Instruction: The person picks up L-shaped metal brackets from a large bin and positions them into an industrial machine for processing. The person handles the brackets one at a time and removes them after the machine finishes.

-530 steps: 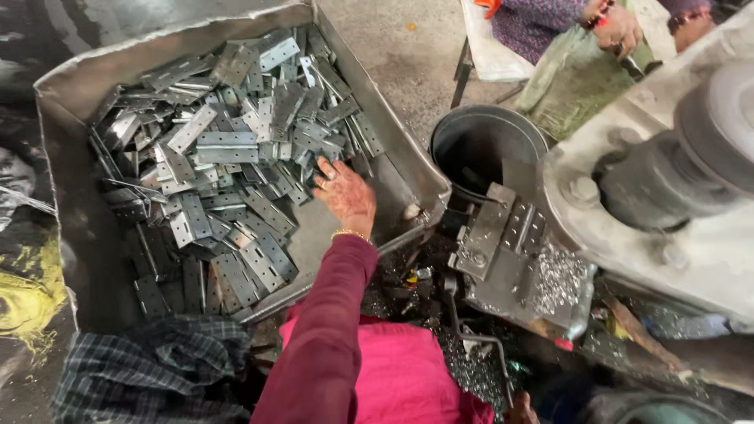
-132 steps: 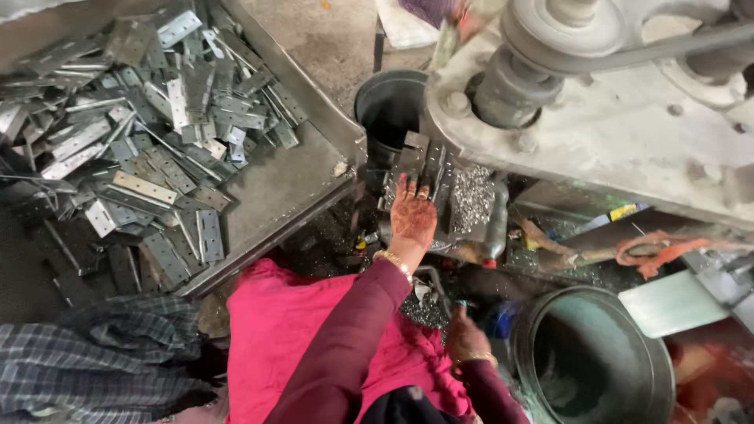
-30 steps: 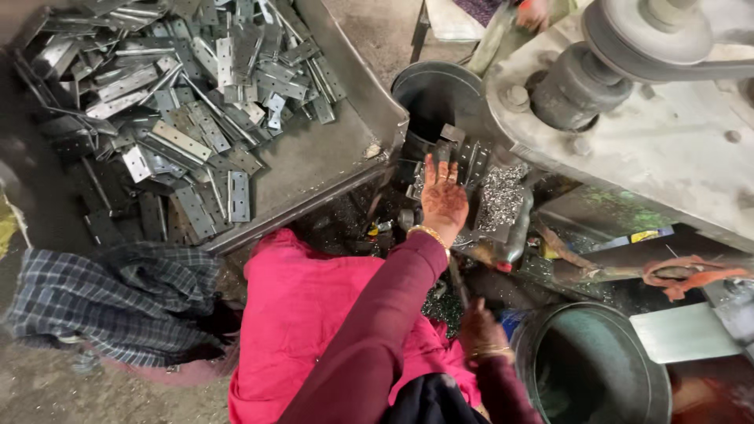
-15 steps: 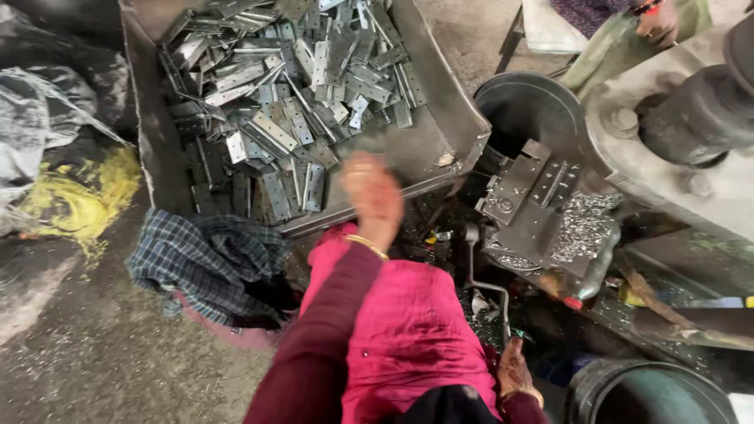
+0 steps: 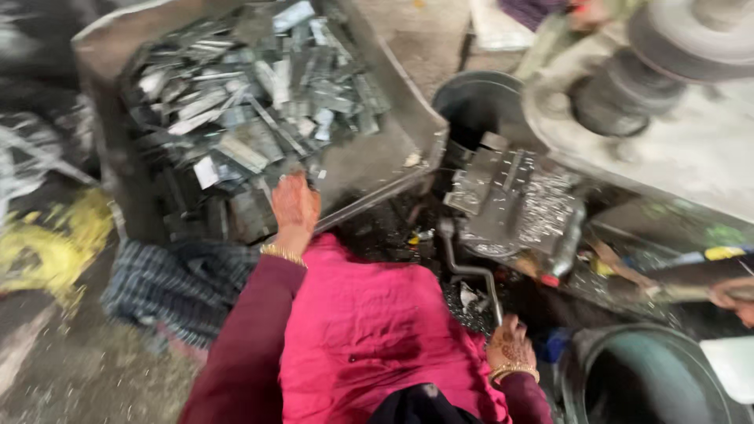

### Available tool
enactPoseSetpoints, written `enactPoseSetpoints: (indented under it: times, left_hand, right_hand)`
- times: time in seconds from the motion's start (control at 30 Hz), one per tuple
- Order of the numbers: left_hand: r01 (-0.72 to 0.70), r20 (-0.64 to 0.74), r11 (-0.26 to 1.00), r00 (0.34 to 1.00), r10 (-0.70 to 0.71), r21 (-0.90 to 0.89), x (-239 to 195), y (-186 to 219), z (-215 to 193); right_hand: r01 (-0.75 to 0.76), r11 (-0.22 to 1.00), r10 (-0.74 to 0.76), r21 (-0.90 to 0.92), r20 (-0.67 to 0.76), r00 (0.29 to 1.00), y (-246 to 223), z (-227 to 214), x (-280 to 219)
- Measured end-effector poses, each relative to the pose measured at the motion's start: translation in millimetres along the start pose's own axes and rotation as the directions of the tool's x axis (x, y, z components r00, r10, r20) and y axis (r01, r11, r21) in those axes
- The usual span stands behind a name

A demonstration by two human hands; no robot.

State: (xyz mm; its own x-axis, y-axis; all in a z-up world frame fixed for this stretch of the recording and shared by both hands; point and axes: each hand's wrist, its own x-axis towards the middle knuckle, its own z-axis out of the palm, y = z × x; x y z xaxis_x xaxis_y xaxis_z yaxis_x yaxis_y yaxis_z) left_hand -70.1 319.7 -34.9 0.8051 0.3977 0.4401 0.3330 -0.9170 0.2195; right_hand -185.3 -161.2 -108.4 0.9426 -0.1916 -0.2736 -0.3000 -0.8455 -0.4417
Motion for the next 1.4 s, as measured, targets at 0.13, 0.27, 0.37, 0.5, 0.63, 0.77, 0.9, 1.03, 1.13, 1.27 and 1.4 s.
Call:
enactPoseSetpoints:
  times: [0.13,0.27,0.37,0.5,0.63,0.77,0.9,1.03,1.13,1.27,1.4]
  left_hand:
    - [0.038,0.129,0.793,0.990,0.051,-0.608,-49,141,-50]
    - [0.064,0.289,0.705,0.935,0.205,-0.706,-91,226,-55]
    - [0.106,0.301,0.618,0.928,0.220,-0.779,-92,229,-44]
    - [0.625,0.640,0.194,0.641,0.424,-0.756,-71,202,-30]
    - [0.332,0.545,0.561,0.795,0.267,-0.758,-55,230,-8]
    - [0.020,0.271,0.671,0.923,0.272,-0.741,-61,292,22]
    - [-0.118,0.160,0.753,0.944,0.287,-0.648,-101,305,33]
    - [-0.336,0.103,0.866,0.912,0.397,-0.370,-123,304,35]
    - [-0.450,0.291,0.871,0.821,0.491,-0.197,-100,323,33]
    - [-0.512,0.374,0.853,0.775,0.509,-0.100,-74,335,23]
    - [-0.537,0.399,0.841,0.759,0.515,-0.065,-90,320,23]
  right_hand:
    - [0.456,0.882,-0.467,-0.119,-0.356,0.810,-96,-43,-12]
    - [0.576,0.810,-0.458,0.109,-0.497,0.737,-138,-23,1]
    - [0.505,0.826,-0.394,0.250,-0.385,0.835,-136,-30,10]
    - [0.497,0.754,-0.469,0.430,-0.177,0.865,-119,-25,37]
    - [0.442,0.870,-0.422,0.217,-0.133,0.897,-119,-45,68]
    - [0.280,0.883,-0.303,-0.378,-0.004,0.953,-107,-104,56]
    - [0.185,0.802,-0.147,-0.568,0.113,0.983,-69,-111,11]
    - [0.127,0.893,-0.129,-0.432,0.026,0.991,-40,-71,-2]
    - [0.180,0.890,-0.194,-0.419,0.009,0.981,-4,-44,13]
    - [0.045,0.976,-0.013,-0.214,0.149,0.989,44,32,19]
    - [0.107,0.981,-0.098,-0.164,0.061,0.993,72,62,22]
